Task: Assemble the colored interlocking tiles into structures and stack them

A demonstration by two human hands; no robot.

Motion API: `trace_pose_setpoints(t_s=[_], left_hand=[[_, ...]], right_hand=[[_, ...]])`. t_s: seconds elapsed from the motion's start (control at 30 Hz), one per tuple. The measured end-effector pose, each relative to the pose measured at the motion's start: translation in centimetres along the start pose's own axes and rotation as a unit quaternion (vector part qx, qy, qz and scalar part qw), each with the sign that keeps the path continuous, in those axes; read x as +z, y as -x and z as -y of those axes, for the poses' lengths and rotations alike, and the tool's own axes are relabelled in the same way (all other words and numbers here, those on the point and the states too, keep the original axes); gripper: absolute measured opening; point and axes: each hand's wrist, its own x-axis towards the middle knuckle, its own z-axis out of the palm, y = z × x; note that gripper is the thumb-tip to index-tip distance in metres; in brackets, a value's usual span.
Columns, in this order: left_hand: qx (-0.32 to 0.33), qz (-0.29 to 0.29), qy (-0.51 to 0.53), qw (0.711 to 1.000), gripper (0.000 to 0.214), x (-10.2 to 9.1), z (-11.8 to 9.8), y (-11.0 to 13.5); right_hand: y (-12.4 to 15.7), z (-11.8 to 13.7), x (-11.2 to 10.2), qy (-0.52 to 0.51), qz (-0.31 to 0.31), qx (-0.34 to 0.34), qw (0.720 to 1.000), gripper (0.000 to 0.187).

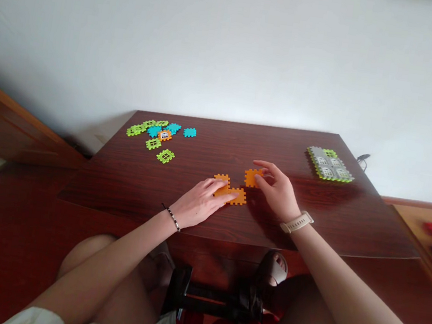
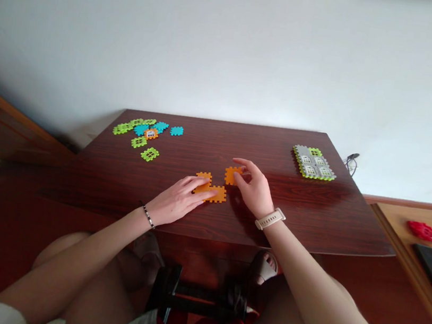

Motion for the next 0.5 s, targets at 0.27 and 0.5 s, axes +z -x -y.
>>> trace_pose_setpoints(t_s=[0.27, 0.5], left_hand=[[0.002, -0.002, 0.012, 1.0, 0.037, -0.2, 0.1, -0.2], [0.005, -0.02, 0.017, 1.0, 0.036, -0.1, 0.2, 0.0]], right_hand=[[-0.7, -1.5, 1.2, -0.079, 0.042, 0.042, 0.995, 0.026], [-1.0, -1.6, 1.7, -0.063, 0.075, 0.025, 0.995, 0.026]])
